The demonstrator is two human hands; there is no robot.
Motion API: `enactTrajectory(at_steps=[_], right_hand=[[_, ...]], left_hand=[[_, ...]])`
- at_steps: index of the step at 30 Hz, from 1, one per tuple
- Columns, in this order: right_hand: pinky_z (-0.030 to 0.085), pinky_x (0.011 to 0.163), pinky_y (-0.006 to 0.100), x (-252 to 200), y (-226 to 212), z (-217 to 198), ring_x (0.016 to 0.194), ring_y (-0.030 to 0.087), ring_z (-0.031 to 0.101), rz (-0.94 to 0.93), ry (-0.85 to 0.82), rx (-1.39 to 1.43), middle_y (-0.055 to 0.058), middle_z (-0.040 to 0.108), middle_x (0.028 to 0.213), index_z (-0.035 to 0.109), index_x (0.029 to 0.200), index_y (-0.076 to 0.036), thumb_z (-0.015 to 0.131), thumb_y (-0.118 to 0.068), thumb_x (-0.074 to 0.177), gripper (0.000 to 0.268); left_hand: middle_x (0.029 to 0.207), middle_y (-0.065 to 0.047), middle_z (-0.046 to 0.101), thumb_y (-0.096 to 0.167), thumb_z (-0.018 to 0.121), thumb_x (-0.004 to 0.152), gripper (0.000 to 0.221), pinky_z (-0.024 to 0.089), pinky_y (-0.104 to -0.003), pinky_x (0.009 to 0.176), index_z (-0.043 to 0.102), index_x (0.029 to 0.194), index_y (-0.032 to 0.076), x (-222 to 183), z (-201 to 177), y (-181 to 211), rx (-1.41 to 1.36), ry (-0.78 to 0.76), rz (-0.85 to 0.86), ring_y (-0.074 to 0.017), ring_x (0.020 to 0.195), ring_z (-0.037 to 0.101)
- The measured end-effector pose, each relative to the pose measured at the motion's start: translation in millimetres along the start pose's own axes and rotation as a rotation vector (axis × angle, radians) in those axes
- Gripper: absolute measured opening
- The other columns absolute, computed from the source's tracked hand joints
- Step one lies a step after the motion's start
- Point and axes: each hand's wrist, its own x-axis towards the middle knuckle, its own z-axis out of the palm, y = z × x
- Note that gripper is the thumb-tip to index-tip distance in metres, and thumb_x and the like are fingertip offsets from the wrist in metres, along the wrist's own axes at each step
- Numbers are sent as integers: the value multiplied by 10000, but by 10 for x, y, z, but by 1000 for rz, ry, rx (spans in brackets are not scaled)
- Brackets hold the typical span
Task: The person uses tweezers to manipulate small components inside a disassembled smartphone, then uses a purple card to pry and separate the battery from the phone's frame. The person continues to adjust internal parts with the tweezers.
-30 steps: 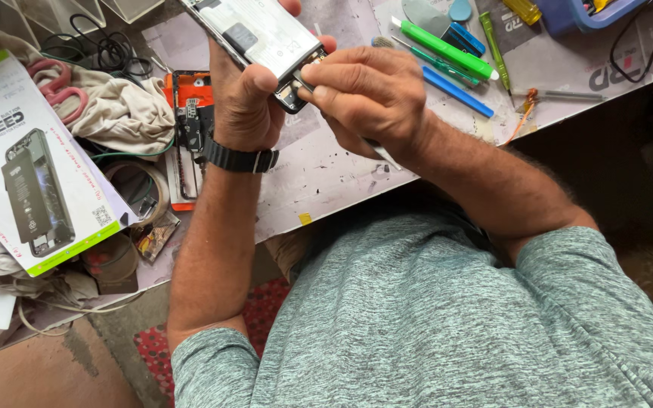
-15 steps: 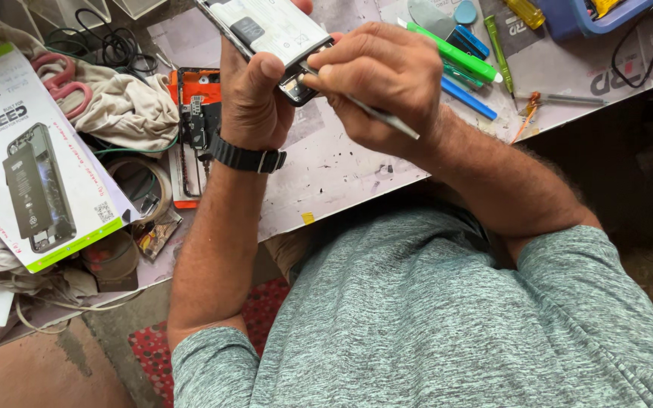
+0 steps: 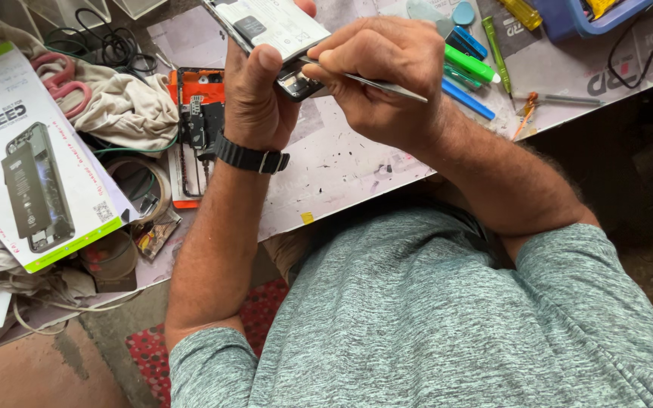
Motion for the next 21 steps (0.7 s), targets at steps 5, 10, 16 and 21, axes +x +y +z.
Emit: enactTrajectory(at_steps=[5, 10, 16, 21], right_hand=[[592, 672, 295, 7, 9, -11, 881, 217, 768, 19, -7, -2, 130, 755, 996, 651, 993, -21, 863, -21, 1053, 220], [607, 704, 298, 23, 18, 6, 903, 227, 773, 46, -6, 20, 131, 749, 1001, 657, 1011, -17, 868, -21, 1055, 215], [612, 725, 300, 36, 8, 17, 874, 226, 778, 59, -7, 16, 132, 747, 1007, 649, 1018, -18, 851, -2, 1029, 202], [608, 725, 306, 44, 34, 32, 919, 245, 774, 60, -8, 8, 129, 739, 987, 649, 1008, -17, 876, -15, 1039, 229]], left_hand=[[1362, -171, 630, 356, 823, 974, 691, 593, -374, 1060, 461, 1471, 39, 4, -22, -18, -34, -1, -3, -232, 1252, 657], [1375, -176, 619, 372, 802, 986, 701, 581, -376, 1082, 449, 1494, 43, -18, -29, -32, -91, 25, -33, -236, 1269, 644], [1368, -180, 616, 400, 782, 993, 689, 574, -398, 1098, 443, 1461, 25, -20, -49, -62, -129, 37, -45, -245, 1276, 639], [1433, -184, 618, 499, 721, 975, 755, 598, -400, 1057, 447, 1483, 13, -5, -85, -85, -180, 31, -105, -256, 1251, 658]])
